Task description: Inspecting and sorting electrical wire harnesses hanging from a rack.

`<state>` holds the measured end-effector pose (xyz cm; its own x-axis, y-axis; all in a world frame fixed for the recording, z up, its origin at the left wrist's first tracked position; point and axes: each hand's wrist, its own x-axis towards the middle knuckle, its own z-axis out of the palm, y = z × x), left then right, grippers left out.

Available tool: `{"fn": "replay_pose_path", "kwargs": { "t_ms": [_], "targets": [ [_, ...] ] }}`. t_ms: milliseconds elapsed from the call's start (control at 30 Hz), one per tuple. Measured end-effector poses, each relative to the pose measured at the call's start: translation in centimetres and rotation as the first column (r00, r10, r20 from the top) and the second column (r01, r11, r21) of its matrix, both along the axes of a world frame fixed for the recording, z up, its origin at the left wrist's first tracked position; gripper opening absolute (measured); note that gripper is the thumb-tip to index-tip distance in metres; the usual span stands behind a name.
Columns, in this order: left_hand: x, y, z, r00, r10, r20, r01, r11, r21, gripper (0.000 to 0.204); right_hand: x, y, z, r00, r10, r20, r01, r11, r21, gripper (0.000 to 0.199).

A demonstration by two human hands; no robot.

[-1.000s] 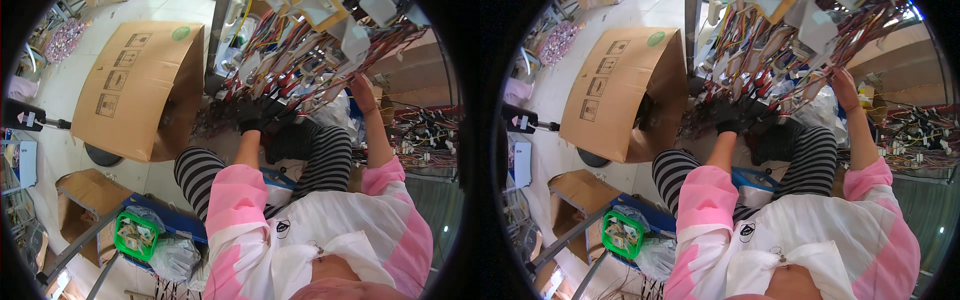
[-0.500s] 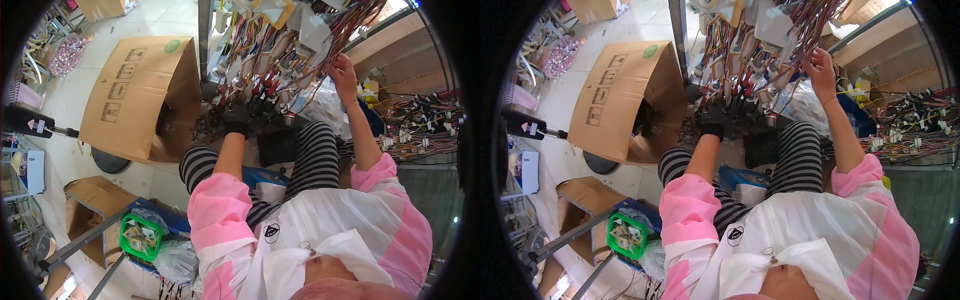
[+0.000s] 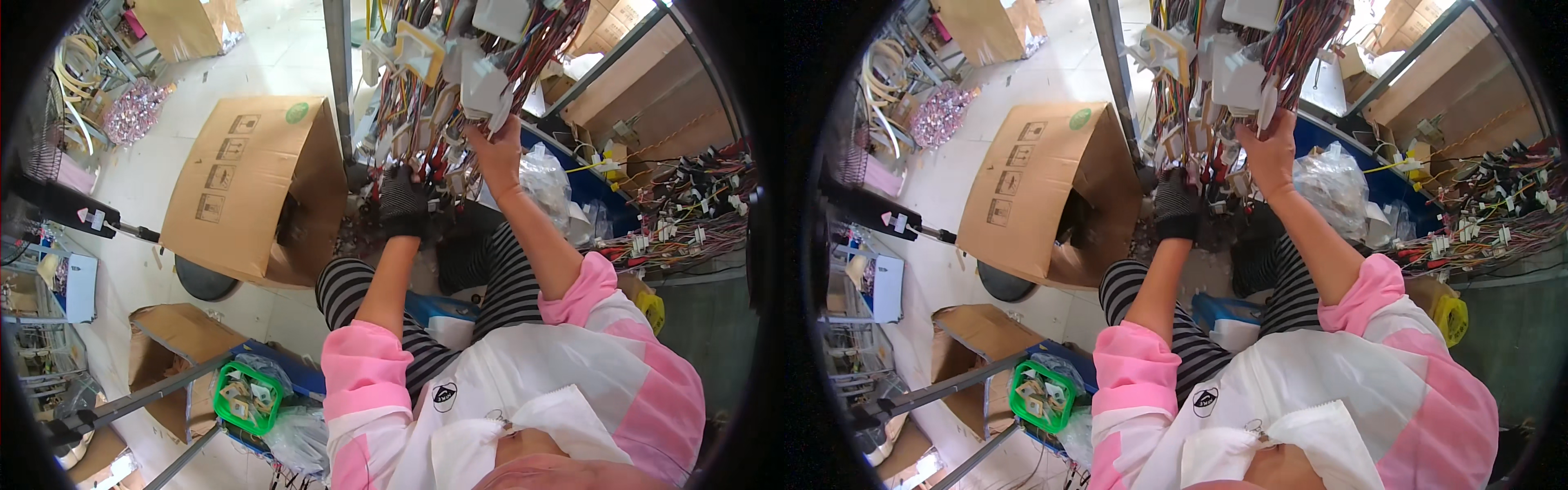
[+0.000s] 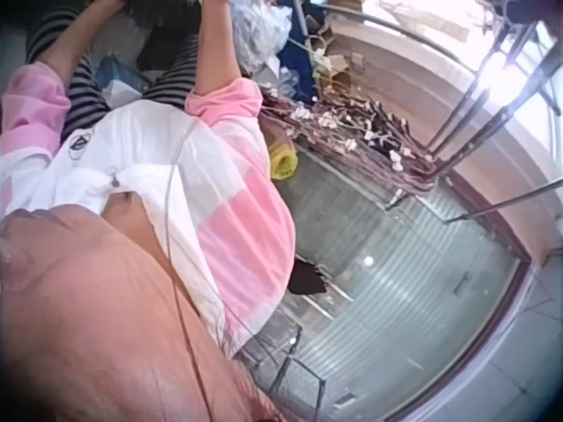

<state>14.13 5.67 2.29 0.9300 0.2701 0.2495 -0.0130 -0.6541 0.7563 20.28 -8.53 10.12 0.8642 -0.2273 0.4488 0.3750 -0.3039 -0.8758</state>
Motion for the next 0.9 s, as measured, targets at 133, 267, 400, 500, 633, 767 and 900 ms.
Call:
{"fn": "replay_pose_path", "kwargs": {
  "t_ms": [133,267,400,500,633,767,900],
  "targets": [
    [1.3,0.4,4.8,0.879,0.272,0.392,-0.054,0.873,-0.485,0.023,0.1,-2.2,1.4,0.985,0.04,-0.166,-0.029,0.997,0.066,0.026],
    [2.6,0.0,12.4,0.702,0.366,0.611,0.048,0.832,-0.553,0.03,-0.5,-6.3,2.6,0.969,0.115,-0.217,-0.143,0.982,-0.12,0.029],
    [4.5,0.8,16.8,0.657,0.1,0.748,0.11,0.968,-0.226,0.044,-1.7,-7.5,4.6,0.967,0.188,-0.172,-0.214,0.964,-0.155,0.033],
    [5.1,0.3,16.6,0.758,0.113,0.642,0.154,0.926,-0.345,0.05,-2.0,-8.3,7.7,0.966,0.226,-0.124,-0.241,0.962,-0.126,0.024],
    [5.6,-0.1,16.3,0.796,0.132,0.59,0.217,0.849,-0.482,0.05,-2.9,-8.3,12.4,0.94,0.33,-0.089,-0.34,0.929,-0.148,0.017],
    [3.5,-0.2,16.9,0.8,0.093,0.593,0.201,0.889,-0.411,0.047,-3.5,-5.8,15.9,0.874,0.486,-0.019,-0.482,0.86,-0.165,0.022],
    [0.8,-1.2,17.3,0.775,0.087,0.626,0.33,0.79,-0.517,0.044,-3.9,-1.7,18.8,0.817,0.573,-0.07,-0.577,0.811,-0.094,0.028]
  ]
}}
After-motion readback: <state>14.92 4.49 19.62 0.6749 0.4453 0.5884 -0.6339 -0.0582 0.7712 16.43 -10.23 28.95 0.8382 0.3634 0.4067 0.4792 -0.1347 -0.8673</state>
